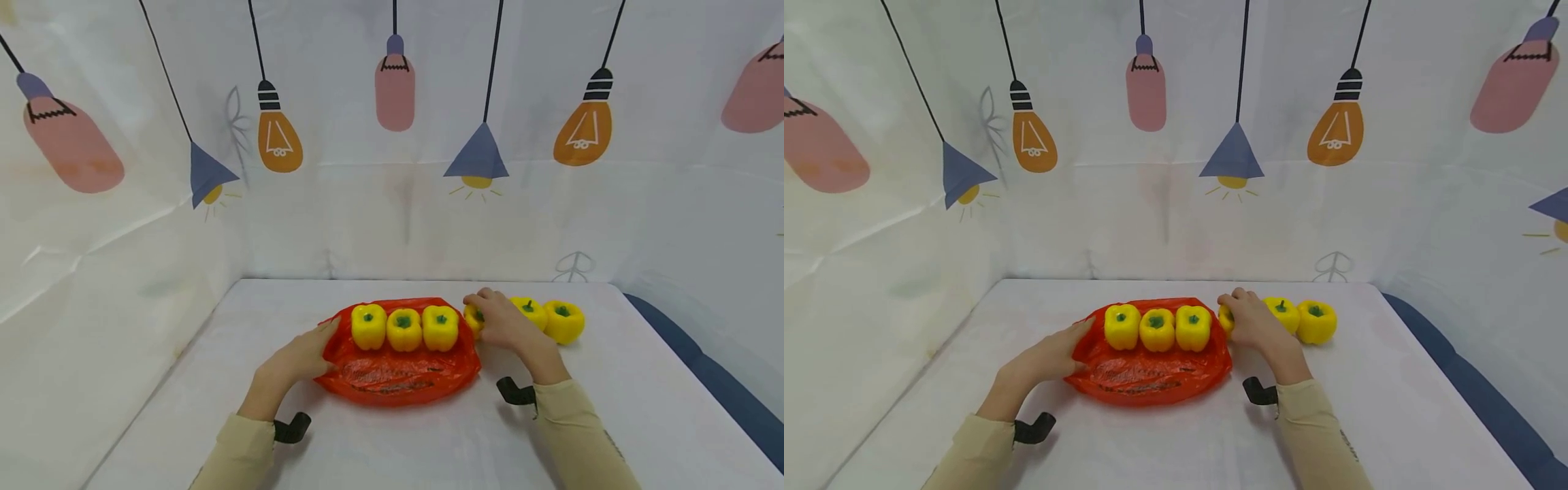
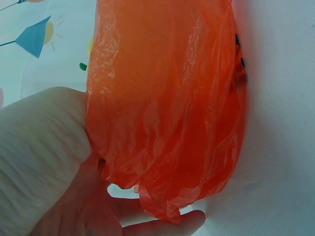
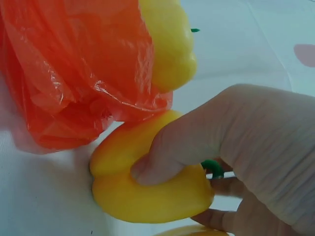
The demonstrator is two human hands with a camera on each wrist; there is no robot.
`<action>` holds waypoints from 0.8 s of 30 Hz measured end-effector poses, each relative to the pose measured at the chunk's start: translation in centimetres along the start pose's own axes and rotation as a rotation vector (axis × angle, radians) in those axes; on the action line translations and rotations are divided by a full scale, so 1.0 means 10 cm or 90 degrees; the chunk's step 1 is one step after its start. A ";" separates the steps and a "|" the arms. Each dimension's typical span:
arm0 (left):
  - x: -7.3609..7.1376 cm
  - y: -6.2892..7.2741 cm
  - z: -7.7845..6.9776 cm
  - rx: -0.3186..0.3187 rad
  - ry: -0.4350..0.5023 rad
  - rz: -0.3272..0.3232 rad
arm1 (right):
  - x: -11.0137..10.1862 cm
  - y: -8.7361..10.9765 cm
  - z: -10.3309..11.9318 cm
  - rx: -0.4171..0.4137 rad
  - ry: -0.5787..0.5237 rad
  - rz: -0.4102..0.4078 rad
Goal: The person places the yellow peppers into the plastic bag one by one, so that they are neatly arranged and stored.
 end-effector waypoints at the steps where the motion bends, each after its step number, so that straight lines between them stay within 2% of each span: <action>1: 0.00 0.00 0.01 0.001 0.001 -0.002 | 0.00 -0.01 0.01 -0.009 0.004 -0.005; 4: 0.02 -0.01 0.03 0.002 0.000 -0.003 | -0.03 -0.01 0.03 -0.028 0.008 -0.021; 11: 0.04 -0.02 0.03 0.002 -0.003 0.000 | -0.22 0.02 0.02 -0.024 -0.006 -0.060; 16: 0.03 -0.01 0.03 0.003 -0.005 0.000 | -0.35 0.04 0.06 -0.049 -0.013 -0.084; 24: 0.00 0.01 0.01 0.001 -0.004 0.007 | -0.48 0.07 0.12 -0.032 -0.059 -0.081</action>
Point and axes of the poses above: each hand's wrist, its own y-axis away from the middle knuckle, its own x-axis out of the palm, z = x × y, the point moved 10 cm from there along -y, towards the middle knuckle, and after that the axes turned 15 degrees about -x, right-handed, at the moved point
